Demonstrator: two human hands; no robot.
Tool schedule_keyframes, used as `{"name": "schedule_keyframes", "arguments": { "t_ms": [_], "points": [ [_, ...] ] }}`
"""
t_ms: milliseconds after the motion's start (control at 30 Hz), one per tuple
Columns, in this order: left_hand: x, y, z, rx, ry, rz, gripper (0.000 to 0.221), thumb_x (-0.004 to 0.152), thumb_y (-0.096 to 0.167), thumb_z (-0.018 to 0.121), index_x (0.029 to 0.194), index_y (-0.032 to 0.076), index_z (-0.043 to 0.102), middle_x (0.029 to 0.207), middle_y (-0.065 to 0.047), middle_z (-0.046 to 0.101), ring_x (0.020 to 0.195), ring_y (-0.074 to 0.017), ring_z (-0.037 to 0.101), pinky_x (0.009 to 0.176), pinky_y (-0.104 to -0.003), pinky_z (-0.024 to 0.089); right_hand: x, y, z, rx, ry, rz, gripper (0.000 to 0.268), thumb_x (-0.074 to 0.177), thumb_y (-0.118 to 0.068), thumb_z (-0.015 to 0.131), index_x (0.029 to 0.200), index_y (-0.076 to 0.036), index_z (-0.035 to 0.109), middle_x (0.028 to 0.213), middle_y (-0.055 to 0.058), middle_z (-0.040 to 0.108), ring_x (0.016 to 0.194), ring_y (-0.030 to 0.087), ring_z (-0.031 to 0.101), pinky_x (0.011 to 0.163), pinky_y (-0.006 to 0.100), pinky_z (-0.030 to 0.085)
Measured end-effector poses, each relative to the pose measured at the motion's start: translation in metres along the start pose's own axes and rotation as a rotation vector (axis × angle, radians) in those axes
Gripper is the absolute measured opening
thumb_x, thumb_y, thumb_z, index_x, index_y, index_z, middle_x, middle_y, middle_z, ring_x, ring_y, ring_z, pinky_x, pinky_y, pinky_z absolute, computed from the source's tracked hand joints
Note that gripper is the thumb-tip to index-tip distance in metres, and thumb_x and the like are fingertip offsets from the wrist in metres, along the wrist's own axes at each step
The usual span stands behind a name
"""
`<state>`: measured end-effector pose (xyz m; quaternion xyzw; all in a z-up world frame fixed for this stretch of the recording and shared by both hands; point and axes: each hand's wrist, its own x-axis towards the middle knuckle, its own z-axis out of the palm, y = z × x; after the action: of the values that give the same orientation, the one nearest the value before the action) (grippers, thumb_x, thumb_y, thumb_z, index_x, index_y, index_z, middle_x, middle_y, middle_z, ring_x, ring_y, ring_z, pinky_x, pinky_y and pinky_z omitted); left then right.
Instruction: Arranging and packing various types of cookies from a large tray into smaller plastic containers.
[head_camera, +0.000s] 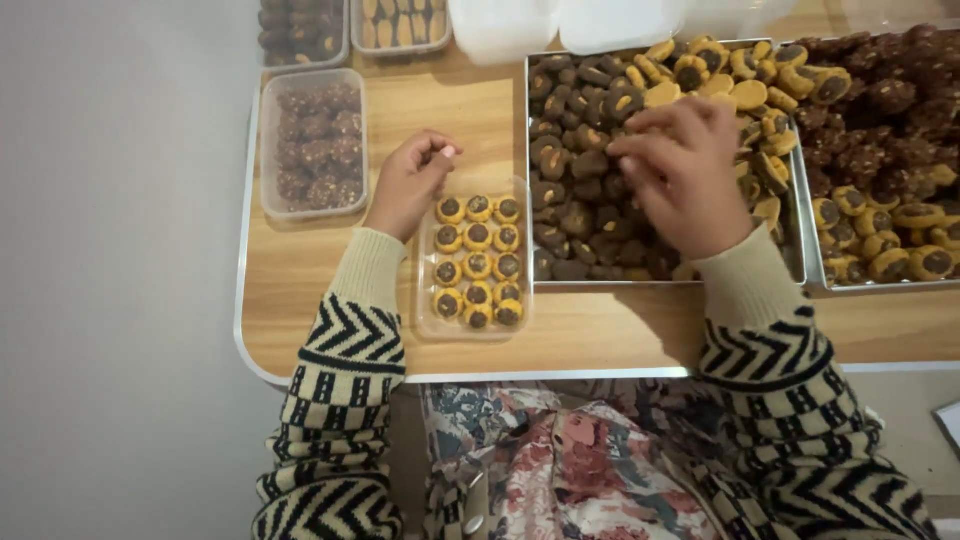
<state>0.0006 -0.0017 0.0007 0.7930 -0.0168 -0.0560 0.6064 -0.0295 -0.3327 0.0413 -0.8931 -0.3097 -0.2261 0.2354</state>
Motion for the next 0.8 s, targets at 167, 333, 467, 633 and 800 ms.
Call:
{"name": "schedule_keyframes", "arguments": {
  "t_ms": [167, 333, 467, 633, 800],
  "points": [
    [0.002, -0.005, 0.001, -0.045, -0.01, 0.024, 0.01, 0.103, 0.015, 0.056, 0.102, 0.013, 0.066, 0.081, 0.003, 0.056, 0.065, -0.0082, 0.047, 0.062, -0.023, 0.041, -0.01, 0.036, -0.022, -0.122, 0.125, 0.054, 0.016, 0.108, 0.005, 0.068, 0.115, -0.006, 0.077, 0.123, 0.012, 0.065, 0.117, 0.041, 0.044, 0.099, 0.053, 0.035],
    [0.002, -0.003, 0.001, -0.026, 0.0, 0.019, 0.011, 0.103, 0.016, 0.056, 0.104, 0.013, 0.067, 0.082, 0.002, 0.057, 0.064, -0.008, 0.048, 0.061, -0.023, 0.041, -0.02, 0.06, -0.032, -0.204, 0.249, 0.139, 0.025, 0.106, 0.01, 0.062, 0.119, -0.002, 0.08, 0.114, 0.015, 0.065, 0.113, 0.04, 0.046, 0.095, 0.052, 0.04],
    [0.001, 0.0, 0.002, -0.039, 0.013, -0.021, 0.011, 0.103, 0.015, 0.056, 0.105, 0.012, 0.067, 0.083, 0.002, 0.057, 0.066, -0.0075, 0.048, 0.062, -0.022, 0.041, -0.025, 0.066, -0.036, -0.216, 0.261, 0.271, 0.029, 0.104, 0.011, 0.057, 0.121, -0.001, 0.077, 0.11, 0.017, 0.064, 0.112, 0.04, 0.047, 0.092, 0.052, 0.041],
    [-0.001, 0.006, 0.003, -0.023, 0.008, -0.045, 0.011, 0.104, 0.016, 0.056, 0.104, 0.013, 0.067, 0.078, 0.003, 0.055, 0.064, -0.0073, 0.047, 0.062, -0.022, 0.041, -0.026, 0.074, -0.037, -0.207, 0.184, 0.408, 0.037, 0.1, 0.011, 0.053, 0.13, 0.001, 0.074, 0.119, 0.017, 0.07, 0.114, 0.044, 0.045, 0.087, 0.055, 0.041],
    [0.003, -0.002, 0.002, -0.052, -0.007, -0.021, 0.012, 0.105, 0.016, 0.054, 0.104, 0.012, 0.065, 0.08, 0.002, 0.056, 0.062, -0.0076, 0.048, 0.06, -0.022, 0.042, -0.01, 0.056, -0.04, -0.022, 0.104, 0.765, 0.05, 0.095, 0.012, 0.048, 0.138, -0.007, 0.065, 0.12, 0.024, 0.042, 0.11, 0.048, 0.042, 0.1, 0.063, 0.033]
  ]
}}
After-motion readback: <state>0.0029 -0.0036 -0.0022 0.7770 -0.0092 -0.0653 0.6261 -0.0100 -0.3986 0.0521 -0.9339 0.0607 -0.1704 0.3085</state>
